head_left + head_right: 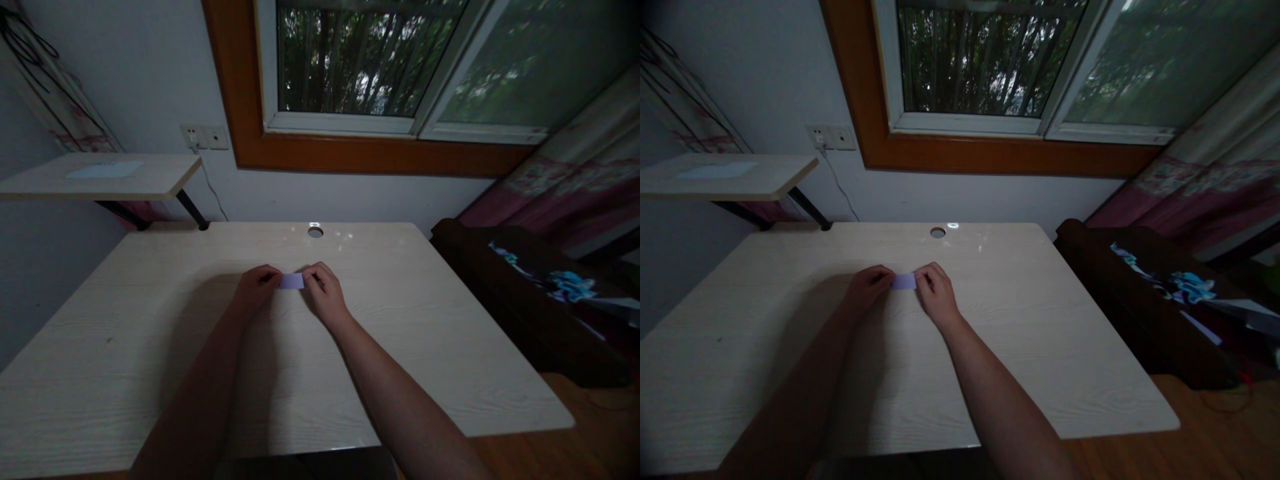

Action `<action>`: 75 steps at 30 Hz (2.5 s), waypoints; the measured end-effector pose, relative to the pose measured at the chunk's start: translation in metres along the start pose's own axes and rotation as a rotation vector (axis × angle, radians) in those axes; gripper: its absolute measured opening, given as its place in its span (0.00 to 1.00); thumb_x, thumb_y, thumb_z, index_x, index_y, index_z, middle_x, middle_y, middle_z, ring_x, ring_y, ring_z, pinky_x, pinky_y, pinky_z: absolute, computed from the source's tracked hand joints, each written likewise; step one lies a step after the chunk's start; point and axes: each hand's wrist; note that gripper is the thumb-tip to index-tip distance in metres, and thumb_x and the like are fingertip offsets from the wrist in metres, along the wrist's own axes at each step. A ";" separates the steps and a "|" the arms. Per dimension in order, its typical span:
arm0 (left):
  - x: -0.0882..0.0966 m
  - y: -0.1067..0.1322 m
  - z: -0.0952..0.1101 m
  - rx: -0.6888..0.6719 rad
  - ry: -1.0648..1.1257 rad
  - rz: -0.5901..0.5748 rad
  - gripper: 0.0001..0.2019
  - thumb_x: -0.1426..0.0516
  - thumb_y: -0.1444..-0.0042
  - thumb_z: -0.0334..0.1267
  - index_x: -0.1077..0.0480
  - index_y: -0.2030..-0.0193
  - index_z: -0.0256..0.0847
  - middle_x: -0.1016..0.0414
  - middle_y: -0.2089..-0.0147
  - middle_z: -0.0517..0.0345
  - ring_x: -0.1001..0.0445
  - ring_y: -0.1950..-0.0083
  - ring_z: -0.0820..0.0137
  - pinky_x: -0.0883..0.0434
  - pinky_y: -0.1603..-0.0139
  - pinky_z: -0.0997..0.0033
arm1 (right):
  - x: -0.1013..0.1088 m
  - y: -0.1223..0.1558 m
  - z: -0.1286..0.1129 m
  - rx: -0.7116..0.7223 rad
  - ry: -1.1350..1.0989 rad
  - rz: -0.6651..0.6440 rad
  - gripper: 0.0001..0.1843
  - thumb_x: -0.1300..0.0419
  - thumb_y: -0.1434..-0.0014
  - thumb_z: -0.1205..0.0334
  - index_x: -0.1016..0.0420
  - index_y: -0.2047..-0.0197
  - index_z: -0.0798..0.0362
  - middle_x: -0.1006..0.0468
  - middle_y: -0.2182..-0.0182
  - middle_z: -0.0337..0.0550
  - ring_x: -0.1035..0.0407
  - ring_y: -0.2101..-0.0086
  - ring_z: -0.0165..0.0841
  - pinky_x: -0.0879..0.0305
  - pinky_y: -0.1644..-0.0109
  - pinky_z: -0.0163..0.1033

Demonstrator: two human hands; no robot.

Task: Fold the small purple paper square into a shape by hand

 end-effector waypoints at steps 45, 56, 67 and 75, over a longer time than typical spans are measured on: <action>-0.010 0.001 0.003 0.047 0.095 -0.048 0.15 0.39 0.46 0.49 0.23 0.71 0.36 0.27 0.74 0.60 0.32 0.69 0.71 0.37 0.66 0.74 | 0.000 -0.003 -0.005 -0.017 -0.075 0.068 0.07 0.39 0.39 0.60 0.21 0.67 0.49 0.25 0.70 0.41 0.30 0.67 0.33 0.36 0.62 0.38; -0.009 0.003 0.010 0.126 0.185 -0.048 0.15 0.39 0.48 0.47 0.22 0.71 0.35 0.27 0.74 0.59 0.32 0.70 0.71 0.37 0.66 0.74 | 0.001 -0.003 -0.002 -0.049 -0.101 0.071 0.09 0.41 0.38 0.60 0.20 0.67 0.49 0.24 0.70 0.41 0.30 0.66 0.34 0.37 0.62 0.39; -0.007 0.002 0.005 0.120 0.185 0.015 0.14 0.39 0.47 0.47 0.22 0.72 0.36 0.24 0.73 0.57 0.28 0.68 0.70 0.33 0.64 0.73 | 0.001 -0.002 -0.002 -0.094 -0.086 0.134 0.09 0.42 0.39 0.61 0.22 0.69 0.50 0.26 0.71 0.40 0.31 0.66 0.34 0.38 0.62 0.38; -0.008 0.002 0.010 0.103 0.136 0.048 0.14 0.40 0.47 0.47 0.24 0.73 0.37 0.24 0.73 0.57 0.28 0.69 0.69 0.33 0.64 0.72 | 0.001 -0.002 0.000 -0.112 -0.114 0.144 0.09 0.41 0.40 0.62 0.23 0.70 0.50 0.27 0.71 0.39 0.32 0.67 0.33 0.38 0.62 0.38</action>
Point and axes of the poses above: each hand's wrist, its own y-axis away from the middle knuckle, its own x-axis out of the back of the hand, z = x × y
